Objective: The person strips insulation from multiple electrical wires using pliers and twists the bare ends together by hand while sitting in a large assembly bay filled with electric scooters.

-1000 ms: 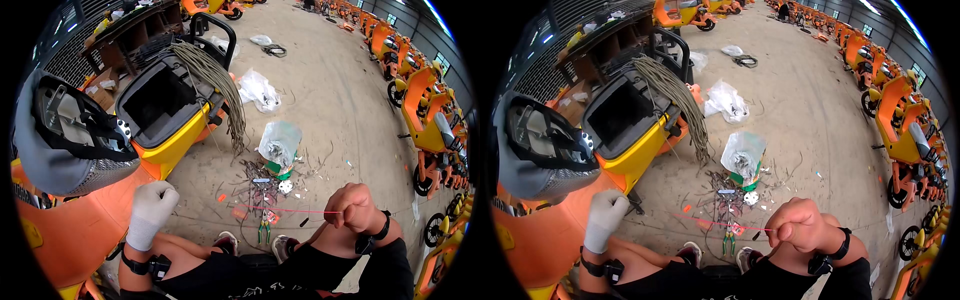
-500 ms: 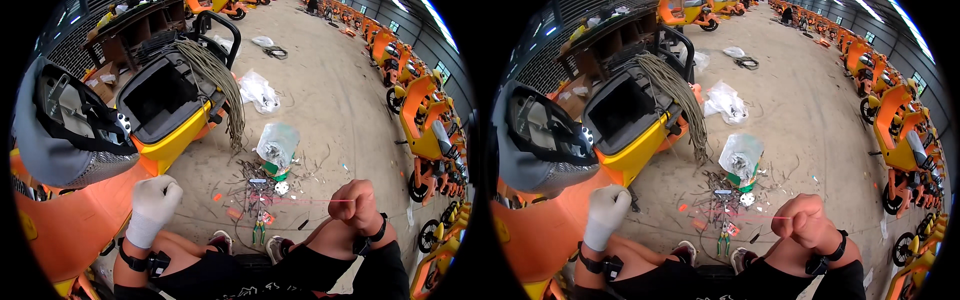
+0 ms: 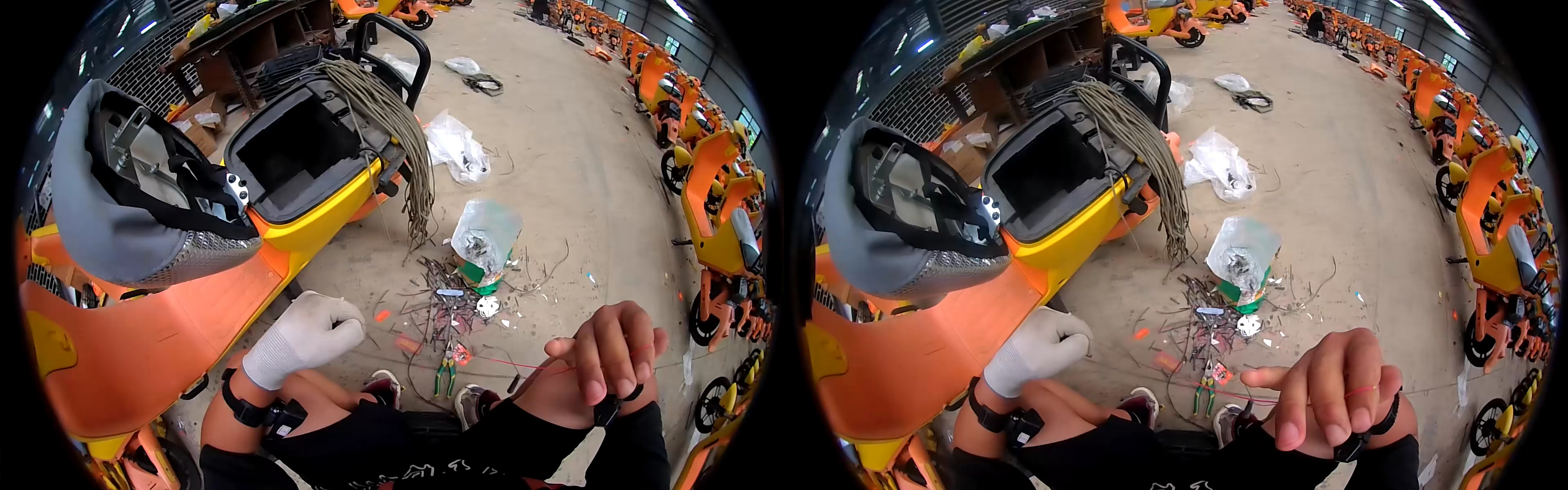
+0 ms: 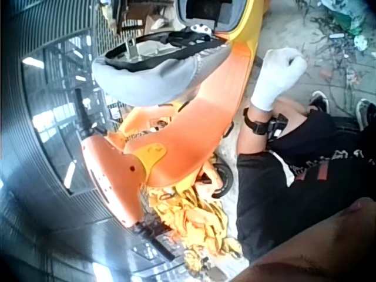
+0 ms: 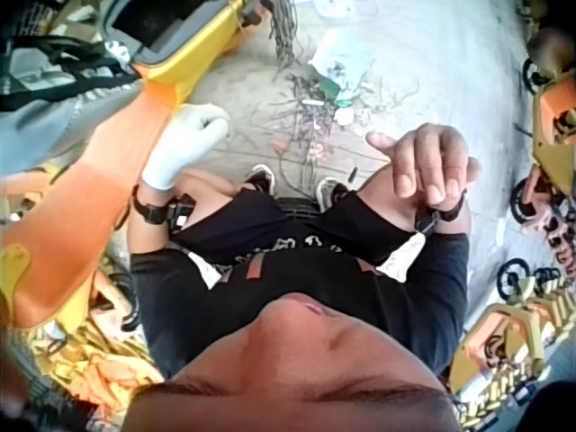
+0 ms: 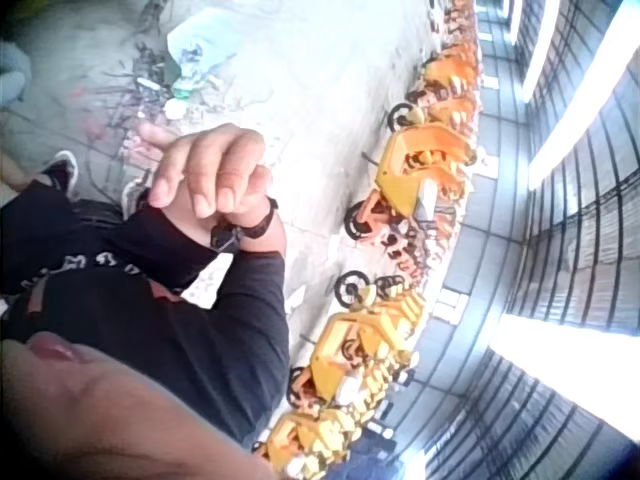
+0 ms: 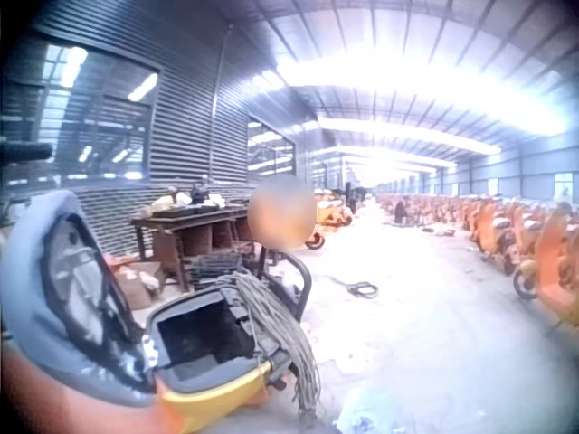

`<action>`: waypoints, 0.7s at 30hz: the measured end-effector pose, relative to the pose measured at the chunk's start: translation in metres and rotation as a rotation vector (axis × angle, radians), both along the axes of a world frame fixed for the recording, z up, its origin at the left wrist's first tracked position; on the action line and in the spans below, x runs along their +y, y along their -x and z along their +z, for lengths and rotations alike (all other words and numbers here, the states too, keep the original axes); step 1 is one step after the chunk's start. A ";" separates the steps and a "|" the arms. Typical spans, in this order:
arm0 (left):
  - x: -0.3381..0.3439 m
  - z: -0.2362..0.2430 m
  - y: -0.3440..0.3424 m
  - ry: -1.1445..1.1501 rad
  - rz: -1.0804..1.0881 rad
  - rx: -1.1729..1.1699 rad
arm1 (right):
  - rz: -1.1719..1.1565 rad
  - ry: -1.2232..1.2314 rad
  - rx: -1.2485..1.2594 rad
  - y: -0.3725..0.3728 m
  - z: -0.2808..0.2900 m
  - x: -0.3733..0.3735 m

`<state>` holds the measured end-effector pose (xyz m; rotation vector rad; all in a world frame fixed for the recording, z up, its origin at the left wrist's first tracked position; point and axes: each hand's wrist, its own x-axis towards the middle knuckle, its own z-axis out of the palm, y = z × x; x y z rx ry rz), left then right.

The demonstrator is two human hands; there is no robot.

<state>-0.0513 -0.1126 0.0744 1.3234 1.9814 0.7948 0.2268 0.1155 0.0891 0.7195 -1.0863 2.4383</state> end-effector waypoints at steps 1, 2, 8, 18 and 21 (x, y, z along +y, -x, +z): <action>-0.004 0.000 0.002 0.012 -0.001 -0.108 | 0.005 0.023 -0.005 0.002 -0.003 0.004; -0.009 -0.001 0.006 0.021 -0.003 -0.216 | 0.009 0.045 -0.010 0.003 -0.006 0.007; -0.019 0.010 0.010 -0.017 -0.073 -0.581 | -0.216 0.088 -0.200 -0.001 -0.020 0.027; -0.013 0.001 0.008 -0.013 -0.021 -0.399 | -0.308 -0.042 -0.171 0.000 -0.018 0.027; -0.010 -0.017 0.007 -0.051 -0.017 -0.172 | -0.345 -0.056 -0.207 -0.001 -0.016 0.019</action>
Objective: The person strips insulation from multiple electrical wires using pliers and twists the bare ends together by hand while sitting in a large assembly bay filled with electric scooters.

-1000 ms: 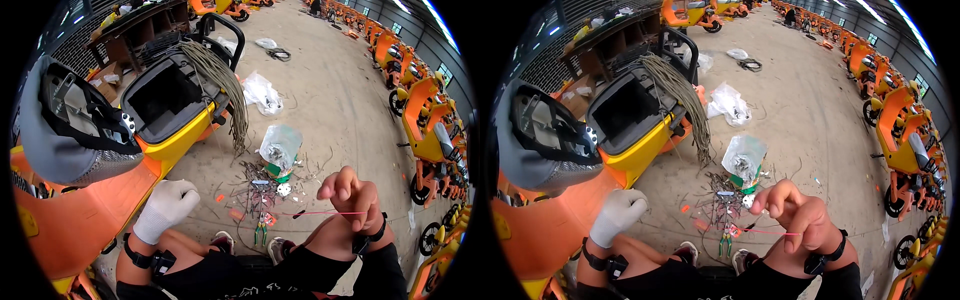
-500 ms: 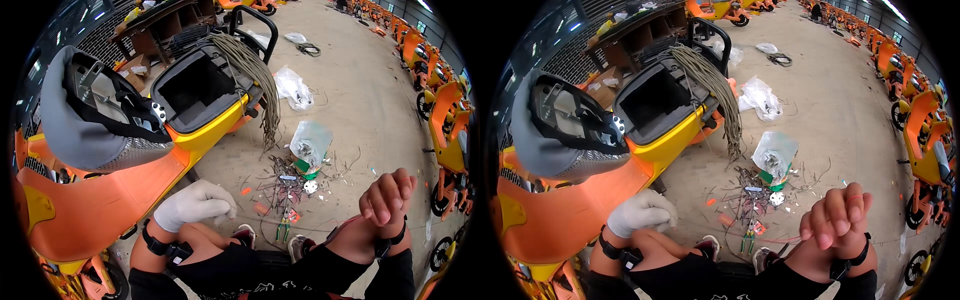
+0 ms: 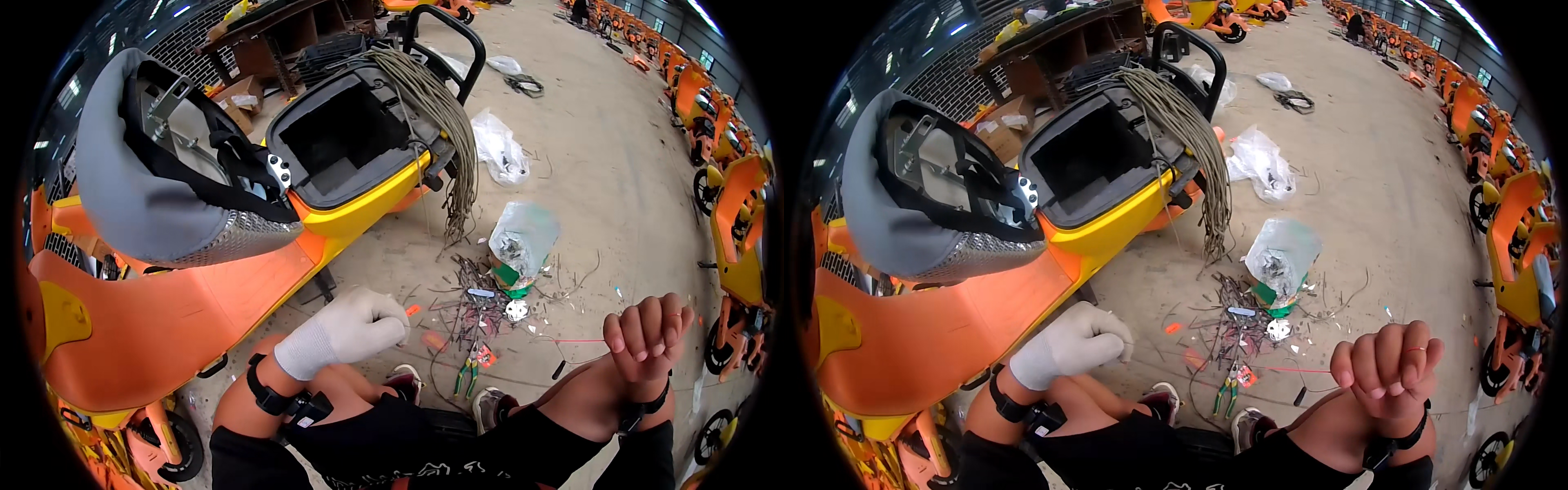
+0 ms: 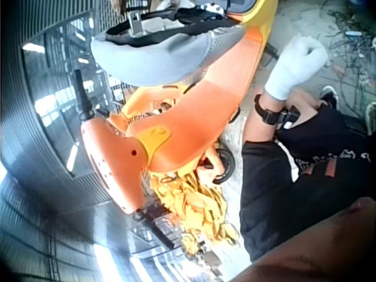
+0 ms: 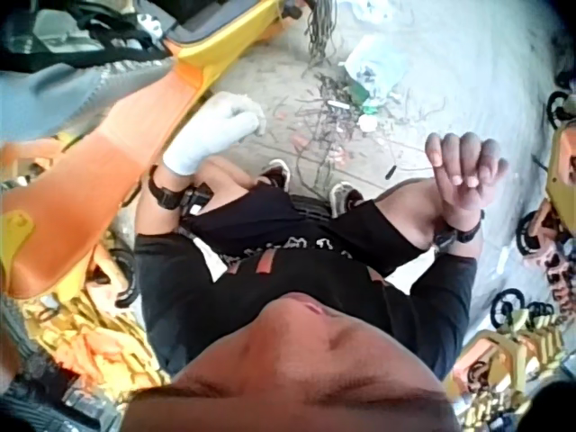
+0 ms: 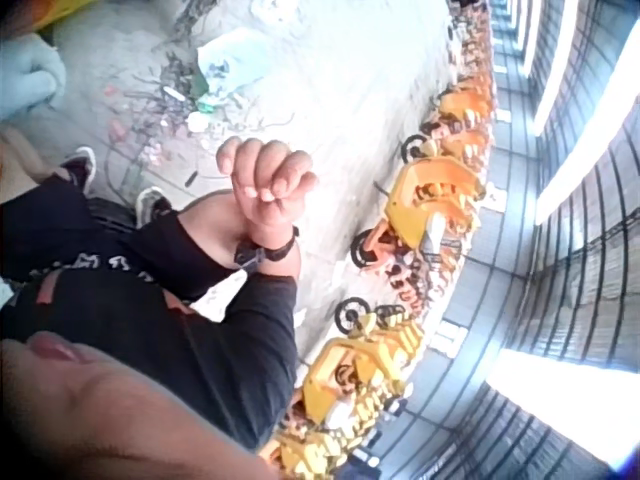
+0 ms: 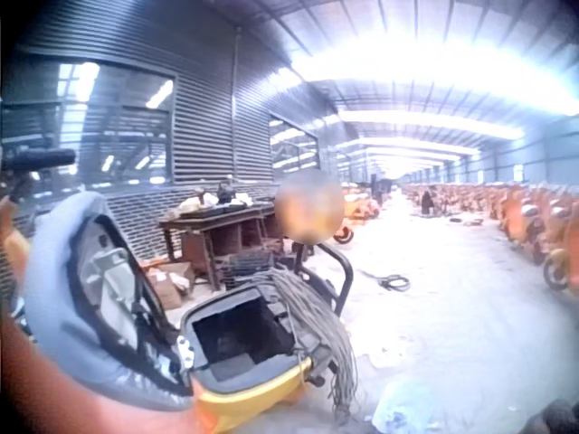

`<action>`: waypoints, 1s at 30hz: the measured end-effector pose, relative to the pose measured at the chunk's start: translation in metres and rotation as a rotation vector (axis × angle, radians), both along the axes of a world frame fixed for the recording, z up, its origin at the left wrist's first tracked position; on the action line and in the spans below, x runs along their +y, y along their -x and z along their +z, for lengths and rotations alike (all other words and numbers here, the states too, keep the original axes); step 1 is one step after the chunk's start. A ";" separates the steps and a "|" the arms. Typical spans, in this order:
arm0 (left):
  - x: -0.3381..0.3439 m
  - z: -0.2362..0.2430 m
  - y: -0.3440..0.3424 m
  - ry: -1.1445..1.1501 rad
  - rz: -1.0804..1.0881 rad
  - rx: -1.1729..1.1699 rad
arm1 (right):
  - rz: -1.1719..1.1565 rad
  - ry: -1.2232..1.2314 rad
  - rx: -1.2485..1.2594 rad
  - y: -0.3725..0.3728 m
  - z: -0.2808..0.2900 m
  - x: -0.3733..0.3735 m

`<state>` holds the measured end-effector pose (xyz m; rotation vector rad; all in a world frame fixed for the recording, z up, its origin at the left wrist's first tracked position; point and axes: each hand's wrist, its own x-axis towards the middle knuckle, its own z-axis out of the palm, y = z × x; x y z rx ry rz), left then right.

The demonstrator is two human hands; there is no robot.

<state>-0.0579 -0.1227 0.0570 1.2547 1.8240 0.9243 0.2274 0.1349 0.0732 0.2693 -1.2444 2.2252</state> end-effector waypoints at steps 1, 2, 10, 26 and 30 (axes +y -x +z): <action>0.003 -0.001 -0.002 0.011 0.027 0.032 | -0.012 -0.024 -0.005 -0.001 0.002 -0.001; 0.003 0.000 -0.005 0.022 0.055 0.064 | -0.022 -0.010 -0.024 0.000 0.003 -0.003; 0.005 0.008 -0.010 0.096 0.148 0.151 | -0.021 -0.002 -0.066 0.001 -0.001 0.000; 0.001 0.007 -0.012 0.013 0.086 0.279 | -0.143 0.122 -0.091 0.008 0.003 0.003; 0.002 0.007 -0.015 -0.024 0.103 0.217 | -0.159 0.173 -0.077 0.009 0.006 0.007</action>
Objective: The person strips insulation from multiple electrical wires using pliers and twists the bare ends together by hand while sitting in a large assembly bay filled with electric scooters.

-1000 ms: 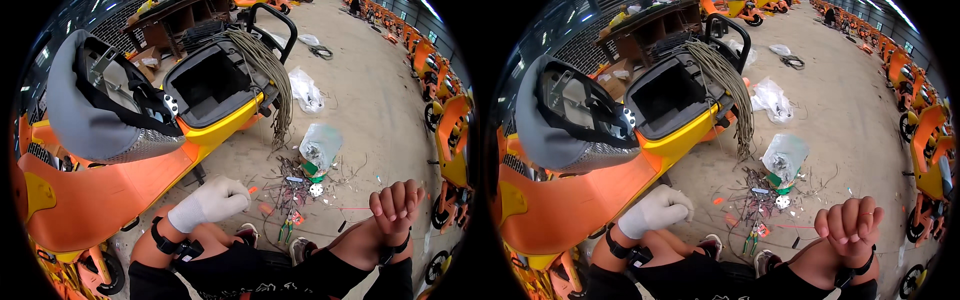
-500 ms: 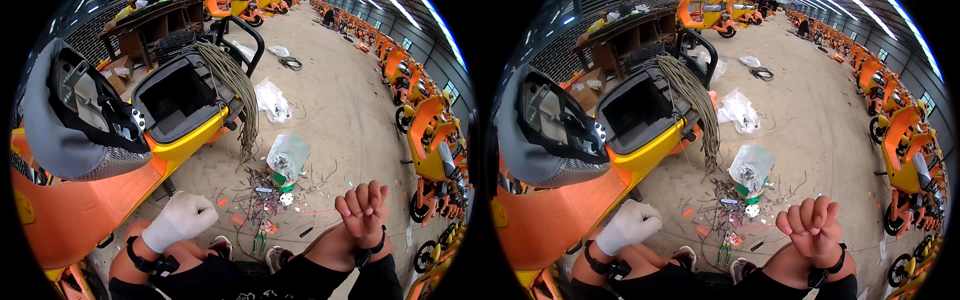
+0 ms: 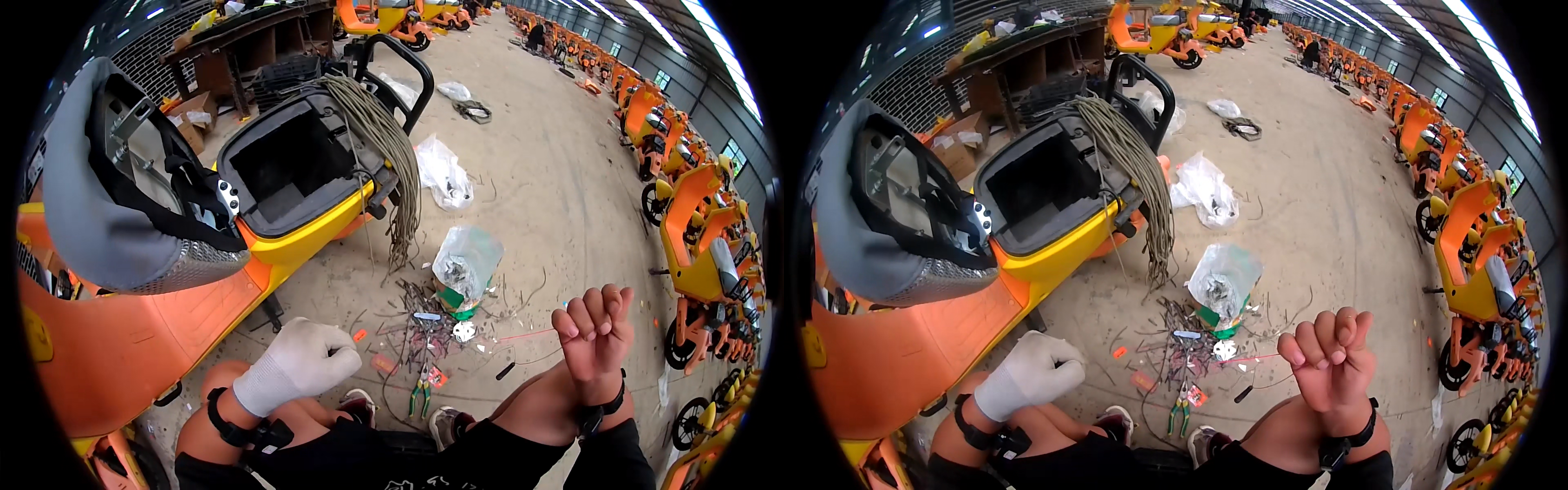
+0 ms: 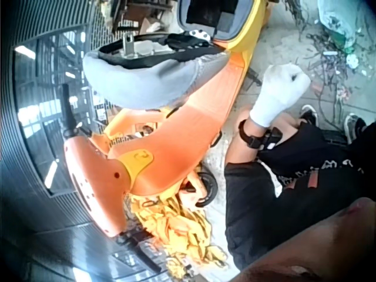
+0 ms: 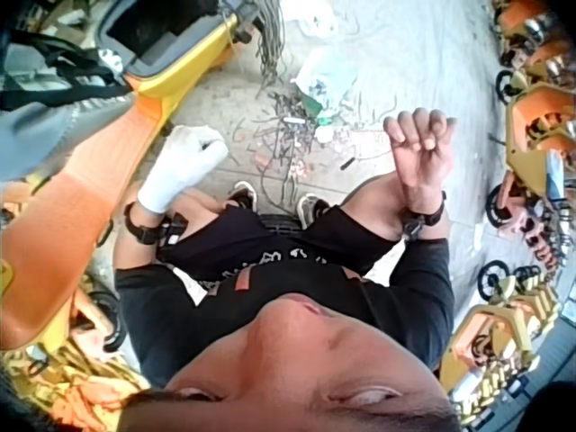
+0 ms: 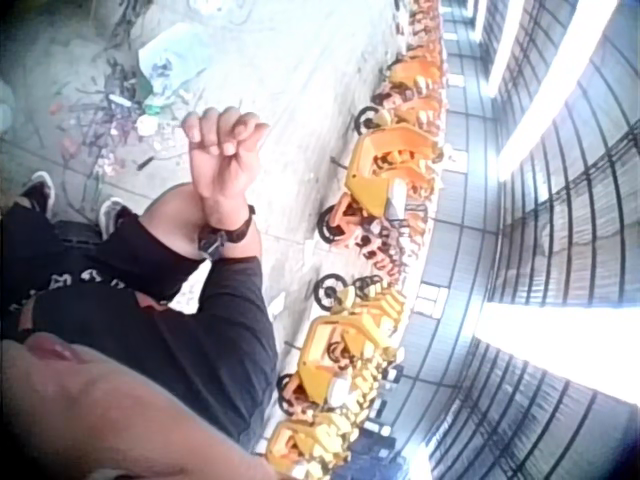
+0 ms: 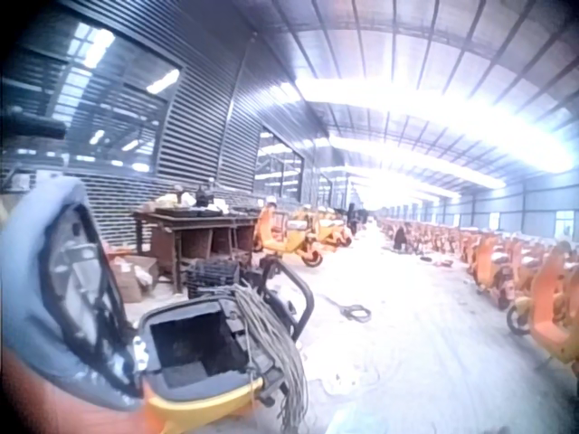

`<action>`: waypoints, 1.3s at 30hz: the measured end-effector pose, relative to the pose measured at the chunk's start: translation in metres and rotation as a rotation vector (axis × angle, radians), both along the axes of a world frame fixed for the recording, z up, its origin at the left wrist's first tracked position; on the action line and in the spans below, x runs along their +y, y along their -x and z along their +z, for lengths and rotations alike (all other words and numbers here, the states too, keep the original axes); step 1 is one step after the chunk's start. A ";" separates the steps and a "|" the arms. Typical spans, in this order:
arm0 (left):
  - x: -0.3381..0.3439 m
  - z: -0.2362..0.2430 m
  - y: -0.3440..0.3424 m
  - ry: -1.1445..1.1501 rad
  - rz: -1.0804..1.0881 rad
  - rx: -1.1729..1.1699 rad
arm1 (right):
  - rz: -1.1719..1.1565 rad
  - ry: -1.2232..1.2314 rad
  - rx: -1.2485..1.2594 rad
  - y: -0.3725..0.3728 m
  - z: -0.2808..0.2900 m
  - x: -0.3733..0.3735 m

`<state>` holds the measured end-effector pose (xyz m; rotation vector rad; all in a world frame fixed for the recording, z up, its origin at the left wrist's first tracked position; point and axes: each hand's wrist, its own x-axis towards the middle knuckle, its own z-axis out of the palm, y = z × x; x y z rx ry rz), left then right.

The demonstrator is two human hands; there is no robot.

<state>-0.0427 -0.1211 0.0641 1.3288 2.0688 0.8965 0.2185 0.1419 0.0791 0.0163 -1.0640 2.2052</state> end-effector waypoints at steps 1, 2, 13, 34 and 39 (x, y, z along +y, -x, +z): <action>0.000 0.000 0.000 0.002 -0.001 0.001 | -0.002 0.010 0.002 0.000 0.000 0.001; -0.001 0.000 0.000 0.003 -0.001 0.003 | -0.004 0.020 0.004 0.000 0.000 0.002; -0.006 0.015 0.008 -0.033 -0.173 -0.377 | -0.016 0.139 0.074 0.005 0.001 0.019; -0.005 0.009 0.012 0.037 -0.227 -0.782 | -0.029 0.009 0.188 0.001 0.000 0.035; -0.003 0.007 0.008 -0.024 -0.221 -0.691 | -0.035 0.007 0.177 0.001 0.001 0.035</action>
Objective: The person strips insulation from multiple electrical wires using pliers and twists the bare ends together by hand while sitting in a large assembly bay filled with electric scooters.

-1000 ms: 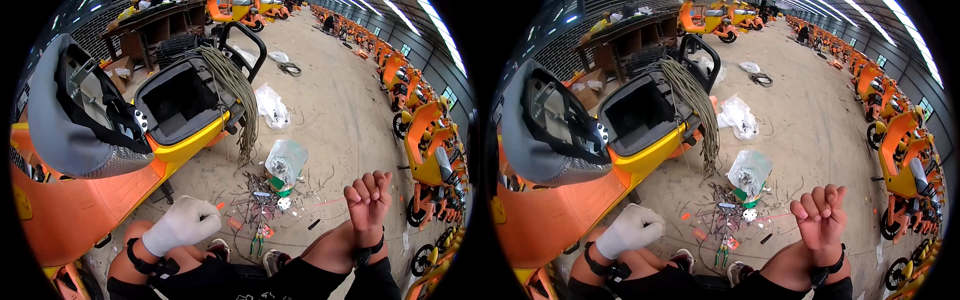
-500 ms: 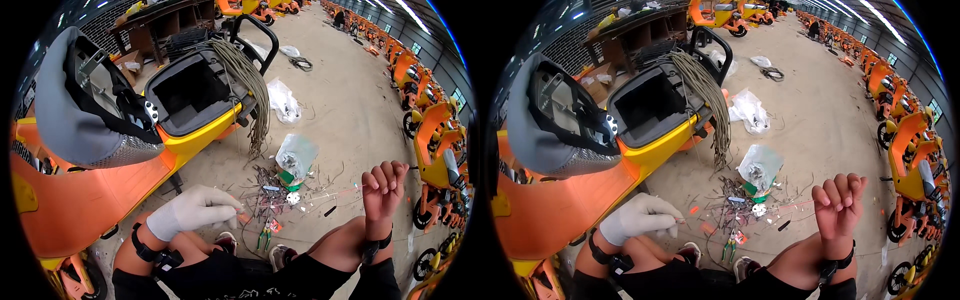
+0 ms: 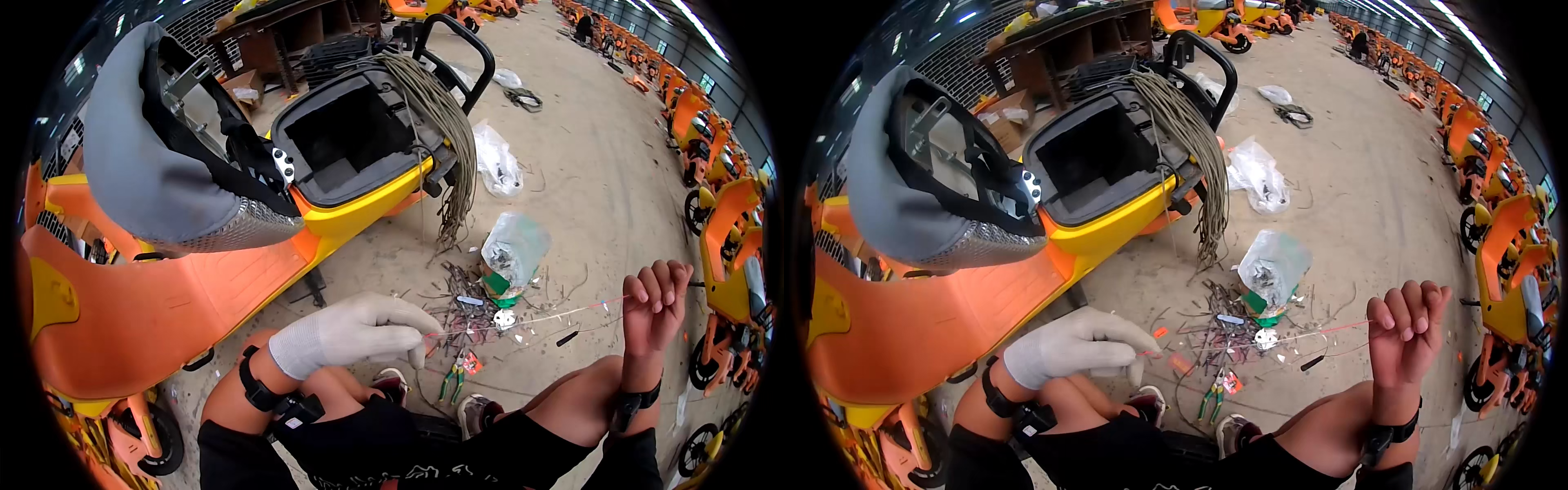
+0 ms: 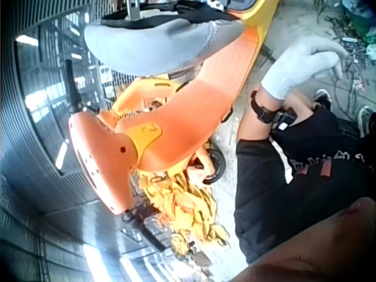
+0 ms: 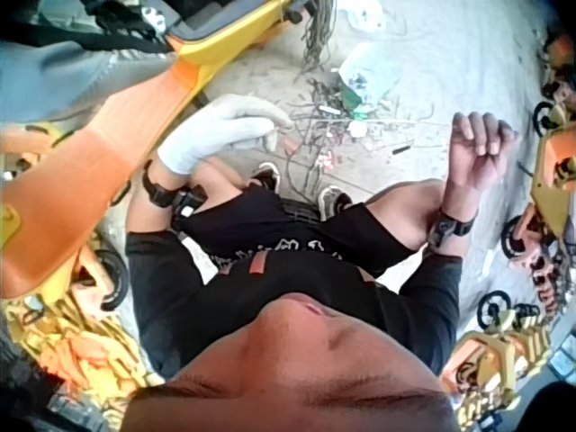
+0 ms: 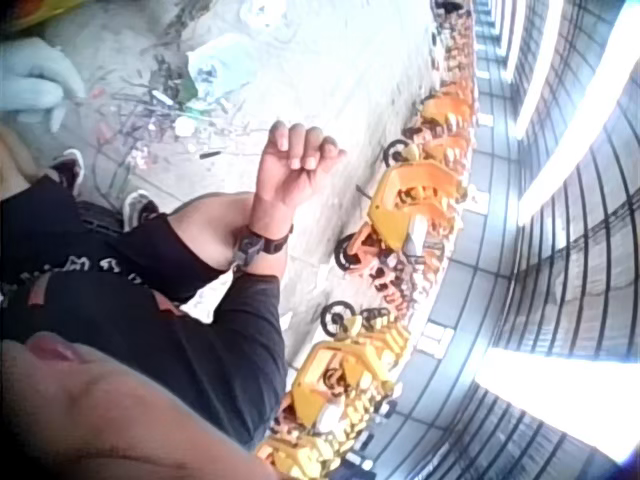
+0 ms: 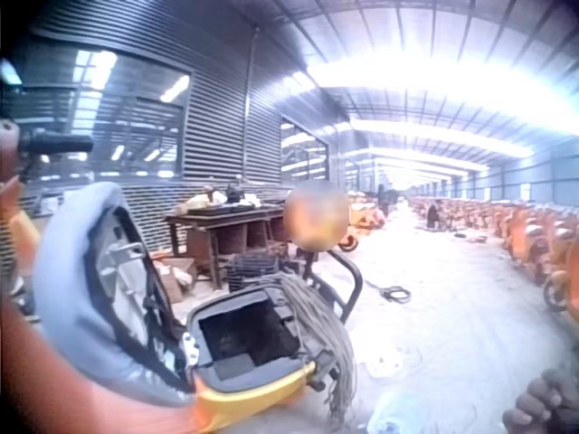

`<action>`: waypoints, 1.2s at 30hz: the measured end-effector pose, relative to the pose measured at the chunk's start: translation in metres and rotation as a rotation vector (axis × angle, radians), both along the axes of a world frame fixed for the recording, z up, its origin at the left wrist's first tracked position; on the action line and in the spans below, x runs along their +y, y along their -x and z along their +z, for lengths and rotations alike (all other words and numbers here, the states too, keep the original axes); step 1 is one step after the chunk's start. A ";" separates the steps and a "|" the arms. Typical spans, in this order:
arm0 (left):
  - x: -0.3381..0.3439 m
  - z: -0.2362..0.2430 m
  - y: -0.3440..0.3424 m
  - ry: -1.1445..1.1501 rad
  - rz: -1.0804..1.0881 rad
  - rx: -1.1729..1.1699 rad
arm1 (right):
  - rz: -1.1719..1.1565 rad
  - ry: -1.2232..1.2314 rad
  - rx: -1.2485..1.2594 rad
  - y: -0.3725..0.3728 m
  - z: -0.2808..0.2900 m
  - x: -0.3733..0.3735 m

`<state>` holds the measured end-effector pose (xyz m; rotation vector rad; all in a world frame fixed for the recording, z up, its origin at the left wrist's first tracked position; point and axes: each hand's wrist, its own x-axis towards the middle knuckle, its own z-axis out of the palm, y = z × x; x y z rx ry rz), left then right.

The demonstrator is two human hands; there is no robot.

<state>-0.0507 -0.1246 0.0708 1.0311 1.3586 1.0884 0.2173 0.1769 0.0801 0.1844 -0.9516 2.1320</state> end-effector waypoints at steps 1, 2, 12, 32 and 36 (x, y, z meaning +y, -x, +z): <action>0.001 0.002 -0.001 0.013 -0.007 0.005 | 0.001 -0.001 -0.005 0.000 0.000 0.000; 0.002 0.005 -0.002 0.027 -0.013 0.010 | 0.001 -0.006 -0.005 0.000 0.000 0.001; 0.000 0.010 0.000 0.130 0.083 -0.147 | -0.012 0.003 -0.002 -0.001 -0.001 0.005; 0.009 0.001 -0.007 0.150 -0.276 -0.010 | 0.014 0.006 -0.024 0.004 -0.001 -0.002; 0.013 0.001 -0.008 0.198 -0.371 -0.064 | 0.027 0.002 -0.037 0.003 -0.001 -0.004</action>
